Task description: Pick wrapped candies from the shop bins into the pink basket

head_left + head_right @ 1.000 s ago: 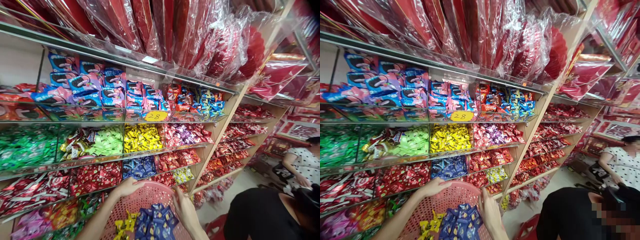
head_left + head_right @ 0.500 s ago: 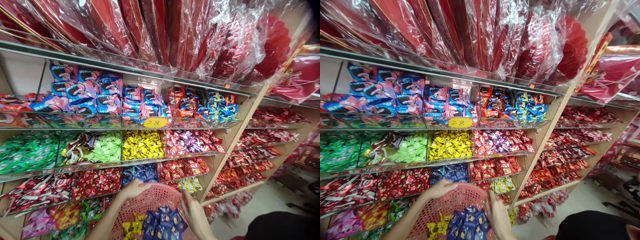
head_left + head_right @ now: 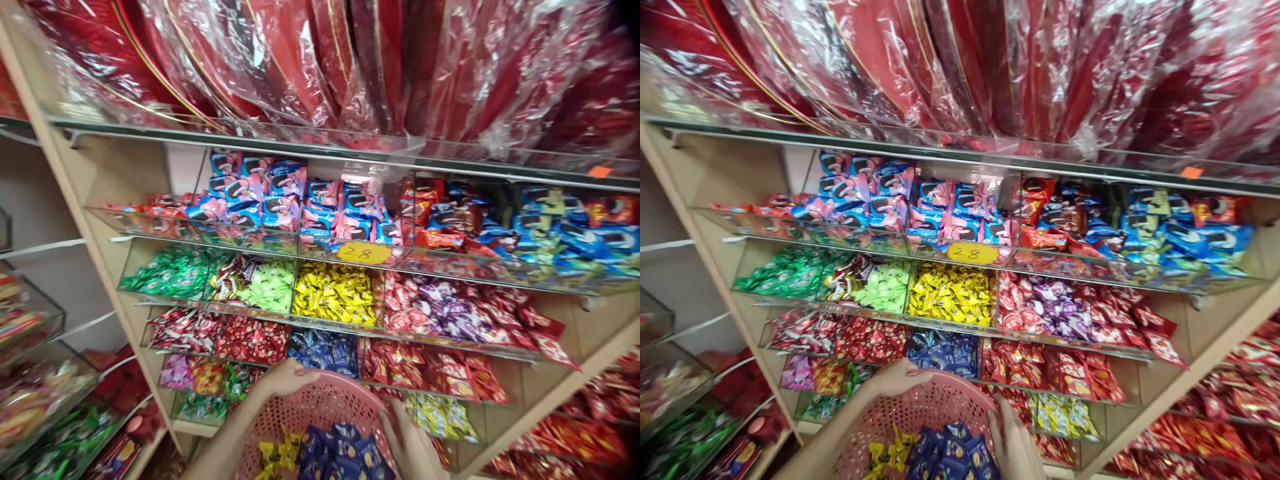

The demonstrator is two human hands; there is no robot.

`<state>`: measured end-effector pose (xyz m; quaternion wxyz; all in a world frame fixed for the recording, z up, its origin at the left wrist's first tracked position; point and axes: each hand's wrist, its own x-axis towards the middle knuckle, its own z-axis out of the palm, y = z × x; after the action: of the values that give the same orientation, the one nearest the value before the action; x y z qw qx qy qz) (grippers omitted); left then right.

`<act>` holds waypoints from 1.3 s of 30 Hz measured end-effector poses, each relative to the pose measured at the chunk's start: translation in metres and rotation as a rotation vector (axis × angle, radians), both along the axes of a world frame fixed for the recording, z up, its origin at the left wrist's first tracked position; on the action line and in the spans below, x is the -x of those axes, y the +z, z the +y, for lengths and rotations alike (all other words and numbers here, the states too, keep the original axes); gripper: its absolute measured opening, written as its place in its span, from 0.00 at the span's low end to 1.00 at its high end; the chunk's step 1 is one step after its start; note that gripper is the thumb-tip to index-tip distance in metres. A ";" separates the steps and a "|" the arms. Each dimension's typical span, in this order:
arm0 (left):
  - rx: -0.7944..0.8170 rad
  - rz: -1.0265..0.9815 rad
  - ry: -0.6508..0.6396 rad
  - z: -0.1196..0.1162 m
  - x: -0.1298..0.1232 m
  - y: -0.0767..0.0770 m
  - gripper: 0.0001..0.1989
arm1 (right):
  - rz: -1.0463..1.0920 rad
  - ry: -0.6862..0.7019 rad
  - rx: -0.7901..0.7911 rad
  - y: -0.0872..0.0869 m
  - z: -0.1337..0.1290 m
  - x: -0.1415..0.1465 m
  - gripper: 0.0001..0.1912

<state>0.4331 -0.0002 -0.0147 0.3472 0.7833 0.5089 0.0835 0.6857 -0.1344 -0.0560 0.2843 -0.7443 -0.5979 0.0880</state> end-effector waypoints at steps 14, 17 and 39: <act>-0.067 0.019 0.113 -0.012 0.058 0.008 0.32 | 0.001 0.200 0.088 0.015 0.029 0.032 0.22; -0.067 -0.004 0.100 -0.006 0.069 0.005 0.33 | -0.008 0.185 0.083 0.019 0.033 0.045 0.21; -0.048 -0.057 -0.009 0.048 0.219 0.000 0.32 | -0.276 0.188 -0.278 0.074 0.059 0.222 0.19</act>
<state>0.2144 0.0478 -0.0146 0.3430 0.7909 0.4931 0.1167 0.4634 -0.0751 0.0182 0.2901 -0.6438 -0.7044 -0.0717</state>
